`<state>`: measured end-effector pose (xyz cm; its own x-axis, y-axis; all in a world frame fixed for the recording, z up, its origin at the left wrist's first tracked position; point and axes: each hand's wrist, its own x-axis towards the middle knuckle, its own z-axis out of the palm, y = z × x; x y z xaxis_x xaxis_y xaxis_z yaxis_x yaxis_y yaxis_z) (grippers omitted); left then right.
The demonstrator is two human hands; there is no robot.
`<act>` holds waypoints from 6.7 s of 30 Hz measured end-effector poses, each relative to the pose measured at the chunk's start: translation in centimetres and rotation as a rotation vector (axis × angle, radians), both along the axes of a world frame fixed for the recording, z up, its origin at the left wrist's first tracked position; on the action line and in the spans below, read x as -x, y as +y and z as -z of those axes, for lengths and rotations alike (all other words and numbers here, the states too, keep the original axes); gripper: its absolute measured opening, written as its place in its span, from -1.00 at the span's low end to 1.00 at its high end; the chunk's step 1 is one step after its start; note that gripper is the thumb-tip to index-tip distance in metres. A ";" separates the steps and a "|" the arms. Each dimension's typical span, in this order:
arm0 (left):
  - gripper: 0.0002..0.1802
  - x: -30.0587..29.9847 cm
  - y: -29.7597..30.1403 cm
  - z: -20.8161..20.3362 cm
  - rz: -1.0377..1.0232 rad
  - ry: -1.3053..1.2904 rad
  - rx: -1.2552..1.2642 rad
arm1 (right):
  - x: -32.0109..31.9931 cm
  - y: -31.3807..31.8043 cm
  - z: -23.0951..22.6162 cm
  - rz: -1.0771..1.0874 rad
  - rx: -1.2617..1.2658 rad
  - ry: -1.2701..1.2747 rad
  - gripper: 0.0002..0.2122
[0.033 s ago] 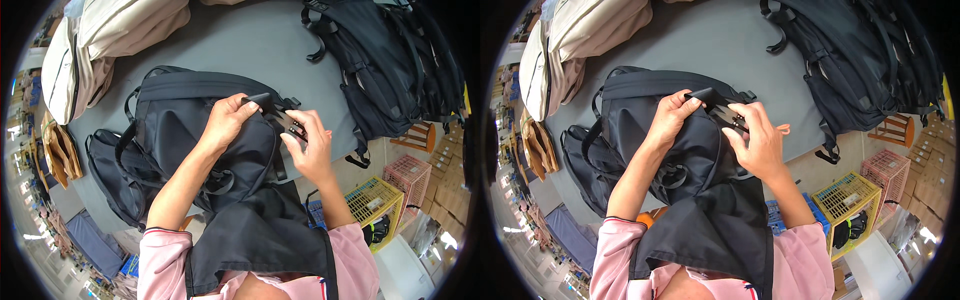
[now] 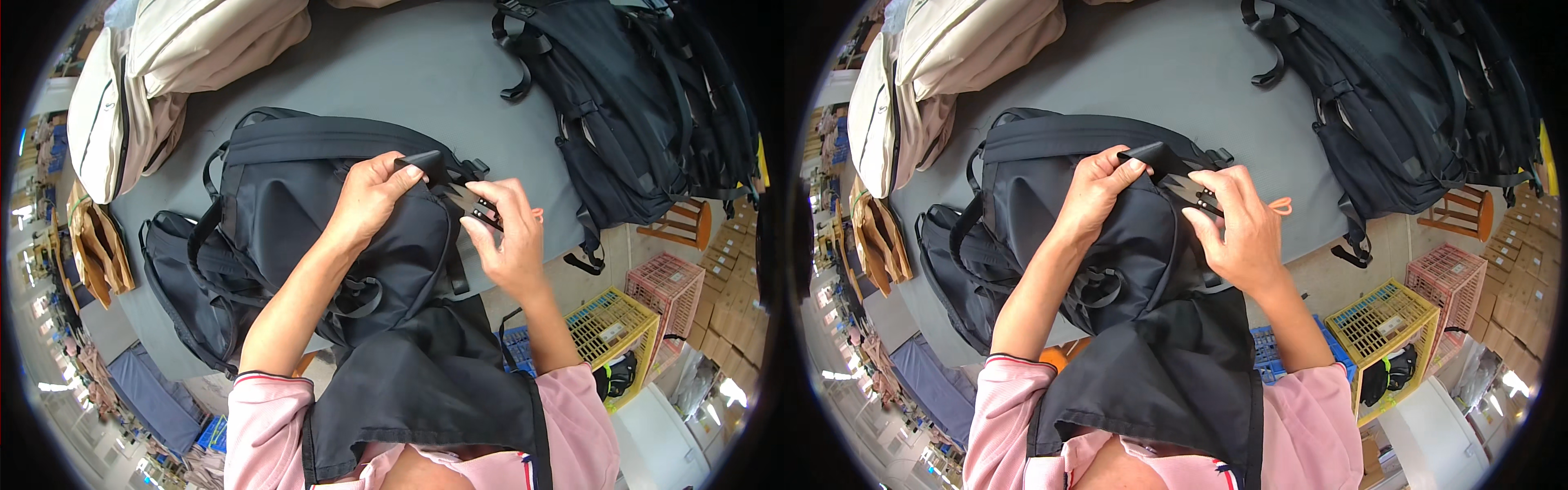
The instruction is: Trimming excess threads and inspecting buckles on black backpacks using thread clippers.
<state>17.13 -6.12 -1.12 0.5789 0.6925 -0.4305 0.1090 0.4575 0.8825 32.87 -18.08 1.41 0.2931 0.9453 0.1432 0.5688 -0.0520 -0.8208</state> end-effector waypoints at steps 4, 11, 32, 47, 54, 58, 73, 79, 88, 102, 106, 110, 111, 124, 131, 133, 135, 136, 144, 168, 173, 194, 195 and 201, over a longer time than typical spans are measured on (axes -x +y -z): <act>-0.83 -0.2 -0.1 -0.1 0.032 0.010 -0.067 | -1.2 0.0 -0.5 -0.134 0.057 -0.122 -0.75; -0.82 -0.2 -0.2 -0.1 0.050 0.026 -0.076 | -2.3 1.1 -1.7 -0.232 0.013 -0.303 -0.76; -0.82 -0.2 0.4 0.2 0.083 0.027 -0.042 | -3.1 5.6 1.2 -0.572 0.098 0.368 -0.88; -0.83 -0.6 0.4 0.8 0.090 0.048 -0.001 | -2.8 2.5 1.3 -0.515 0.194 0.123 -0.90; -0.80 -0.5 0.2 0.7 0.050 0.077 -0.030 | -1.2 -0.6 0.4 -0.121 0.151 0.071 -0.85; -0.80 -0.3 0.1 0.5 0.062 0.059 -0.035 | -0.6 -0.9 0.0 -0.076 0.116 0.030 -0.74; -0.81 0.1 -0.4 -0.4 0.067 0.054 -0.045 | -4.8 3.3 -0.7 -0.565 0.157 -0.075 -0.73; -0.81 0.2 -0.3 -0.5 0.060 0.070 -0.025 | -3.8 0.8 0.1 -0.288 0.134 0.207 -0.75; -0.81 -0.1 -0.4 -0.5 0.042 0.018 -0.049 | -1.4 -0.1 -0.5 -0.166 0.118 0.003 -0.78; -0.81 0.1 -0.3 -0.1 0.064 0.085 -0.068 | -1.5 0.5 -0.8 -0.290 -0.184 -0.491 -0.78; -0.81 0.1 -0.2 -0.2 0.061 0.077 -0.068 | -0.6 -1.1 0.2 -0.055 0.001 0.083 -0.78; -0.80 0.0 -0.2 -0.2 0.058 0.072 -0.056 | -0.2 -1.0 0.2 -0.087 0.008 -0.029 -0.78; -0.80 0.0 -0.1 -0.3 0.056 0.072 -0.032 | -0.1 -0.8 0.1 -0.079 0.003 -0.053 -0.78; -0.84 0.0 0.0 0.0 0.035 0.030 -0.042 | 1.0 -2.0 2.1 0.020 0.011 0.259 -0.82; -0.87 0.2 -1.8 -1.3 -0.097 -0.218 -0.189 | 2.4 -1.8 4.3 0.070 0.174 0.883 -0.61; -0.86 0.6 -2.5 -1.8 -0.170 -0.438 -0.133 | 3.1 -2.8 4.7 0.044 0.171 0.929 -0.55; -0.85 1.7 -2.7 -1.2 -0.188 -0.513 -0.086 | 3.3 -3.5 4.7 0.027 0.114 0.958 -0.57; -0.83 2.3 -3.0 -0.7 -0.211 -0.585 -0.031 | 3.4 -3.7 4.9 0.103 0.119 1.003 -0.69; -0.81 3.1 -4.9 1.1 -0.176 -0.321 -0.239 | -3.0 2.8 6.2 0.055 -0.084 0.493 -0.77; -0.63 1.8 -10.0 -2.3 -0.295 -0.013 -0.199 | 1.2 -0.7 -0.7 -0.259 -0.218 -0.099 -0.92; -0.61 2.3 -9.8 -2.6 -0.275 0.095 -0.359 | 1.8 -1.2 -2.9 -0.279 0.010 0.829 -0.89; -0.57 2.4 -9.6 -2.5 -0.230 0.039 -0.402 | 0.4 -2.5 -1.2 -0.235 -0.260 -0.280 -0.73; -0.57 2.4 -9.6 -2.5 -0.234 0.037 -0.401 | 0.5 -2.6 -1.1 -0.204 -0.254 -0.253 -0.73; -0.57 2.7 -9.5 -2.8 -0.188 0.217 -0.455 | 0.4 -3.0 -2.1 -0.184 -0.168 -0.144 -0.74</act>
<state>14.43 -15.59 1.71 0.3578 0.9203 -0.1581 0.2637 0.0628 0.9626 32.43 -21.12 3.49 0.0842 0.9402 0.3300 0.6672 0.1928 -0.7195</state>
